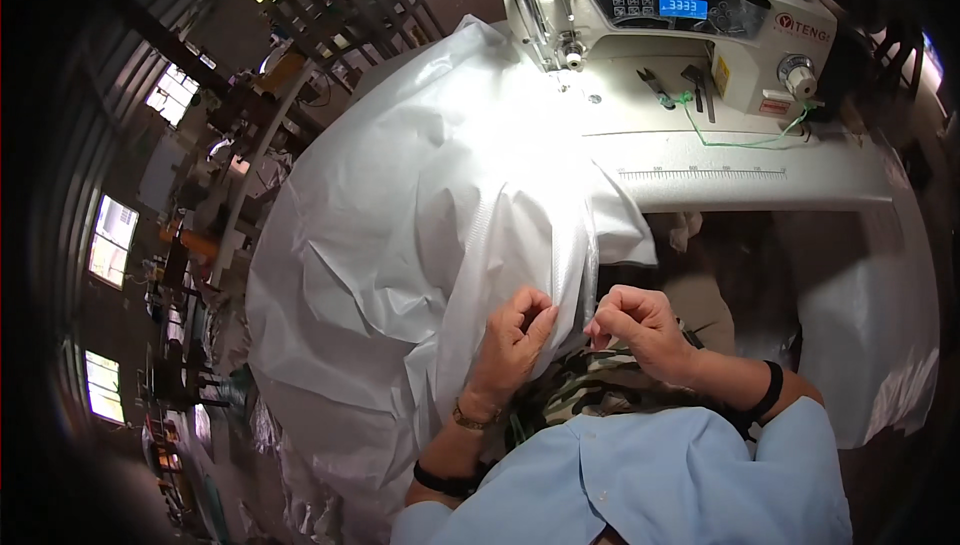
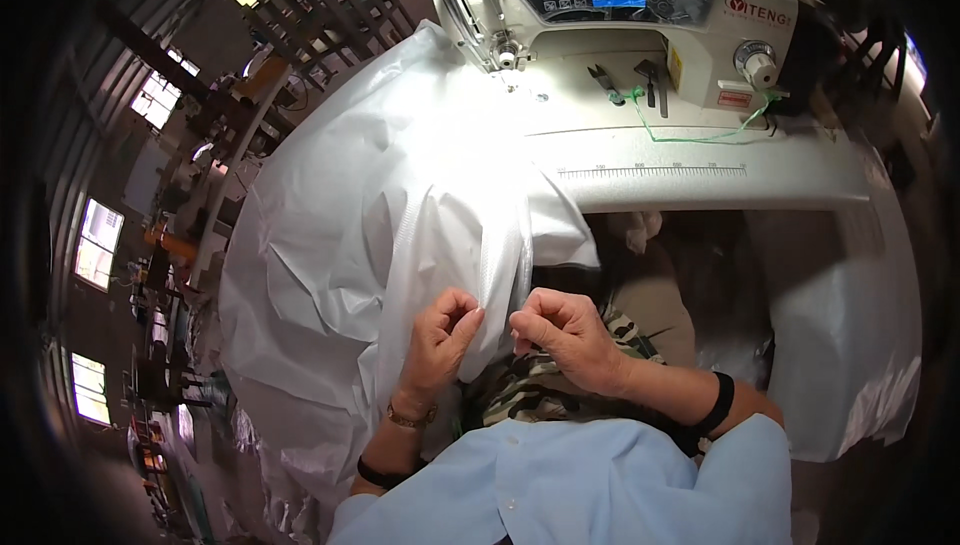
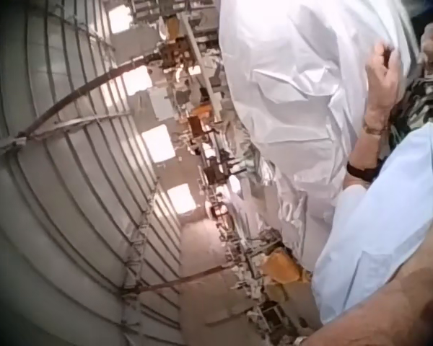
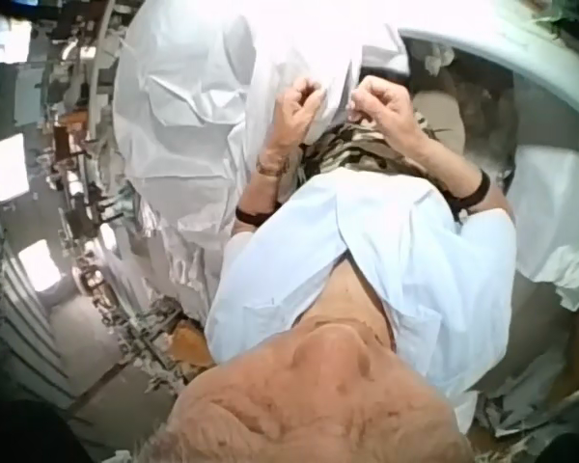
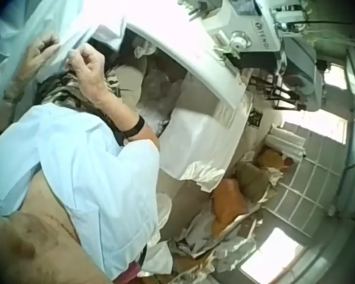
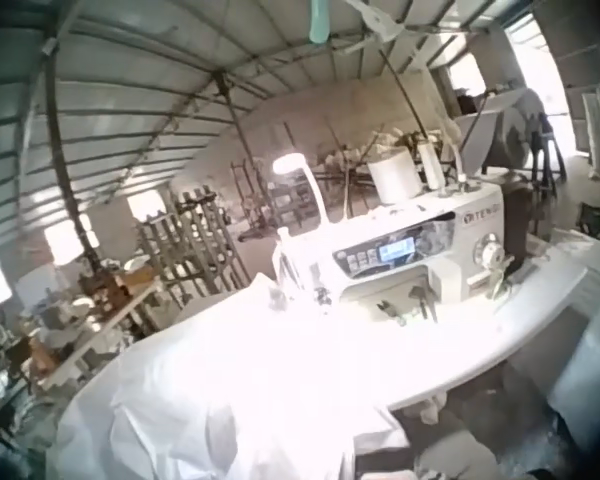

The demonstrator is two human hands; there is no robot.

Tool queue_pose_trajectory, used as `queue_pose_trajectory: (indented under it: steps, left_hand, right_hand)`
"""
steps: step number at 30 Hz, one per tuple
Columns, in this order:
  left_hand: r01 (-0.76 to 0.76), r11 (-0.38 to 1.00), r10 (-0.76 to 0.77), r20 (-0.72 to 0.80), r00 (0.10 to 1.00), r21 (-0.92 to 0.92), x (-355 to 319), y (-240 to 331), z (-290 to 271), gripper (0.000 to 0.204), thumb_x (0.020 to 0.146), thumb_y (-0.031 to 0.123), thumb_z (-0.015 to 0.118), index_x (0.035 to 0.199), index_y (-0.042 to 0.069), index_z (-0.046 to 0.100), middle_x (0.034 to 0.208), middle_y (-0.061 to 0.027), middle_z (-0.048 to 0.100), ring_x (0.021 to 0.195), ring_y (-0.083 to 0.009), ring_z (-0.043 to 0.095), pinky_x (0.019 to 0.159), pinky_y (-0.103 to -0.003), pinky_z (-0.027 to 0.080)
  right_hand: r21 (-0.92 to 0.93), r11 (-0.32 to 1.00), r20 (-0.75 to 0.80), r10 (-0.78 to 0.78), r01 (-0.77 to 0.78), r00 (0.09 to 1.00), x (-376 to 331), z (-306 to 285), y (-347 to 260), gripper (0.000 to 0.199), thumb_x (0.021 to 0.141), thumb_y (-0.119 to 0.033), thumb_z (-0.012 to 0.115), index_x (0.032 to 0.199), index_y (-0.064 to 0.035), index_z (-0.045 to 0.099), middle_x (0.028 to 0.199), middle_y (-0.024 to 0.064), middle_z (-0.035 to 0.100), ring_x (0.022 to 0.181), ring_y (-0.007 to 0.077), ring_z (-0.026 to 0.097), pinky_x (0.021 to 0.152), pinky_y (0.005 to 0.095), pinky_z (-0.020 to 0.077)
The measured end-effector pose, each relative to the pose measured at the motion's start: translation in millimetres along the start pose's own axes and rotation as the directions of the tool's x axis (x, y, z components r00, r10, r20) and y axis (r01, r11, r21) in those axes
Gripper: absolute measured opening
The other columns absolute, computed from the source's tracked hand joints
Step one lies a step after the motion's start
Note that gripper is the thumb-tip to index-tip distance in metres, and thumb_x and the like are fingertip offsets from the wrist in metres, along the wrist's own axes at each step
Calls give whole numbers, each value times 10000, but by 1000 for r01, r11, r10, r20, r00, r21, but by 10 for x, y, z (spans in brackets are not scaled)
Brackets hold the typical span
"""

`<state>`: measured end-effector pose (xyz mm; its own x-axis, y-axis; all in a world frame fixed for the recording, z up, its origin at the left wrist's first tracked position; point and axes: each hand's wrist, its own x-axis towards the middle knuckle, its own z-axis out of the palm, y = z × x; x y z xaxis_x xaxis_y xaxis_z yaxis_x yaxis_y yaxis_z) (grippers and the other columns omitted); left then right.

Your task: Operating an industrial sewing machine to join edges of a large white plastic sheet.

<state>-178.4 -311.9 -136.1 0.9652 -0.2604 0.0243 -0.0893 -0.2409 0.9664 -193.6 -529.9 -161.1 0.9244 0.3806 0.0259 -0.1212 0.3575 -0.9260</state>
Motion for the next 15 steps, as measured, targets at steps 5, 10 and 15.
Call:
queue_pose_trajectory:
  steps: [5,10,15]
  left_hand:
    - [-72,989,68,37,997,131,17,-65,-74,117,1013,146,582,968,38,575,790,66,495,705,-17,420,625,-199,361]
    - [58,998,-55,-123,991,27,-2,-226,33,117,983,112,603,980,-3,580,763,14,559,688,-66,479,625,-262,421]
    - [19,997,-31,-151,988,-80,30,-286,231,93,959,77,620,963,-13,596,752,-2,578,704,-62,515,626,-269,433]
  right_hand:
    - [-69,997,-191,6,-20,982,122,80,154,197,970,-192,668,899,-39,566,799,0,596,748,61,568,707,223,488]
    - [-87,992,-303,61,-91,951,125,75,577,194,941,-178,701,1017,-68,559,858,-14,586,810,61,543,746,227,455]
    - [40,959,-216,283,-281,934,84,69,684,202,998,-207,625,944,-15,593,852,0,605,809,59,549,766,250,482]
